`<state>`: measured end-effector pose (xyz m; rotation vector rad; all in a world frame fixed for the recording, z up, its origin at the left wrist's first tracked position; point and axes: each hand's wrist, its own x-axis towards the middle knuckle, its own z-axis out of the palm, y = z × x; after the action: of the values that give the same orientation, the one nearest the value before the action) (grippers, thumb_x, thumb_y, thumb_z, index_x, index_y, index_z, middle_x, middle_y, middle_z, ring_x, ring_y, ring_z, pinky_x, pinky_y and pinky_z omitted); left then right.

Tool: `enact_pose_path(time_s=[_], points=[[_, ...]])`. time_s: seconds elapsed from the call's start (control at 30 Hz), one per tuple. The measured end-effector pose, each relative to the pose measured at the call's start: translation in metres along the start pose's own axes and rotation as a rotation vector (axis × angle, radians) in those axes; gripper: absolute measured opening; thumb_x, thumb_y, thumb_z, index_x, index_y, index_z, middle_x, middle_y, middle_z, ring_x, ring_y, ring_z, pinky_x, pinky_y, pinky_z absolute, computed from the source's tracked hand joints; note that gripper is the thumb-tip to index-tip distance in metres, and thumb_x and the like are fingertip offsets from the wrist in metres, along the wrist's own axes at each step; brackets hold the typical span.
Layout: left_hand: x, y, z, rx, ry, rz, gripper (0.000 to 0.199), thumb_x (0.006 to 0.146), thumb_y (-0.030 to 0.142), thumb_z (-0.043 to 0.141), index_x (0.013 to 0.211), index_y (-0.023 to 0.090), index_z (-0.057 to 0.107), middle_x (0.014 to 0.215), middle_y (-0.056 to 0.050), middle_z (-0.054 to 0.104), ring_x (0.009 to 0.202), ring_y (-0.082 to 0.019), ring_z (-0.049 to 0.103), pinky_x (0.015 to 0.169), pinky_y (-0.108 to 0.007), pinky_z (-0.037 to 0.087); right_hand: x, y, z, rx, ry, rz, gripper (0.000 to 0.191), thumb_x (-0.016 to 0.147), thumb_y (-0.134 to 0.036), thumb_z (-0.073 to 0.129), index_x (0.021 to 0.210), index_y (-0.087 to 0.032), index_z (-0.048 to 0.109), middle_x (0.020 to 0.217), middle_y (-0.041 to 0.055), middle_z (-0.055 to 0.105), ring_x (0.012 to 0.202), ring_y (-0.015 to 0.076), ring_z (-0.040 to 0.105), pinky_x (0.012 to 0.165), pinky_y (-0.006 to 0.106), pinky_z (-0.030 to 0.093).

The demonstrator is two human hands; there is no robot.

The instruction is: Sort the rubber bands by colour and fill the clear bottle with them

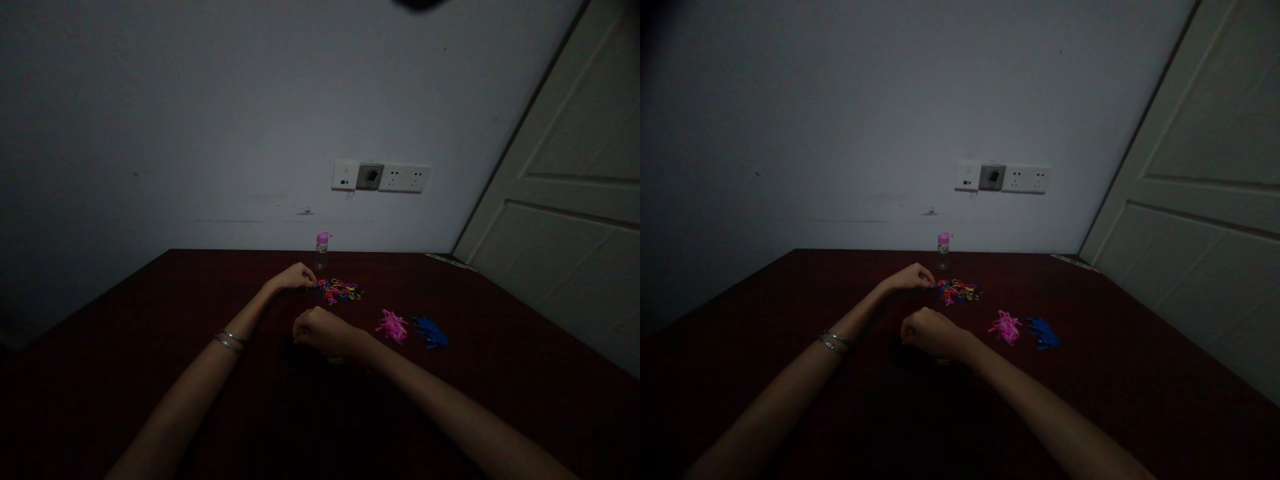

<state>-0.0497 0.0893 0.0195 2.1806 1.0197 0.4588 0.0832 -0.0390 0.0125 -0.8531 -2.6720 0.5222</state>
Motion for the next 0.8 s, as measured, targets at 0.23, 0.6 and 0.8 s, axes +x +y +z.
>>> enact_pose_path(time_s=[0.23, 0.6, 0.8], points=[[-0.001, -0.001, 0.003, -0.022, 0.004, -0.016, 0.022, 0.062, 0.022, 0.056, 0.076, 0.009, 0.068, 0.059, -0.002, 0.060, 0.053, -0.009, 0.048, 0.052, -0.020, 0.034, -0.007, 0.002, -0.009, 0.114, 0.026, -0.032, 0.022, 0.073, -0.007, 0.047, 0.080, -0.014, 0.067, 0.076, 0.0029, 0.067, 0.065, 0.0101, 0.058, 0.062, 0.018, 0.041], [-0.002, 0.001, 0.003, 0.021, 0.001, -0.011, 0.021, 0.061, 0.020, 0.056, 0.074, 0.009, 0.068, 0.058, -0.001, 0.059, 0.053, -0.009, 0.046, 0.052, -0.020, 0.033, -0.042, 0.085, -0.068, 0.054, 0.237, 0.291, 0.019, 0.072, -0.014, 0.051, 0.082, -0.012, 0.067, 0.077, 0.0056, 0.067, 0.068, 0.0137, 0.057, 0.063, 0.023, 0.042], [0.001, 0.000, 0.010, 0.107, -0.051, -0.017, 0.021, 0.061, 0.020, 0.059, 0.078, 0.011, 0.067, 0.056, 0.001, 0.056, 0.052, -0.009, 0.045, 0.049, -0.019, 0.031, -0.061, 0.122, -0.071, 0.072, 0.158, 0.395, 0.021, 0.070, -0.020, 0.055, 0.086, -0.012, 0.066, 0.073, 0.0043, 0.065, 0.065, 0.0131, 0.056, 0.059, 0.022, 0.041]])
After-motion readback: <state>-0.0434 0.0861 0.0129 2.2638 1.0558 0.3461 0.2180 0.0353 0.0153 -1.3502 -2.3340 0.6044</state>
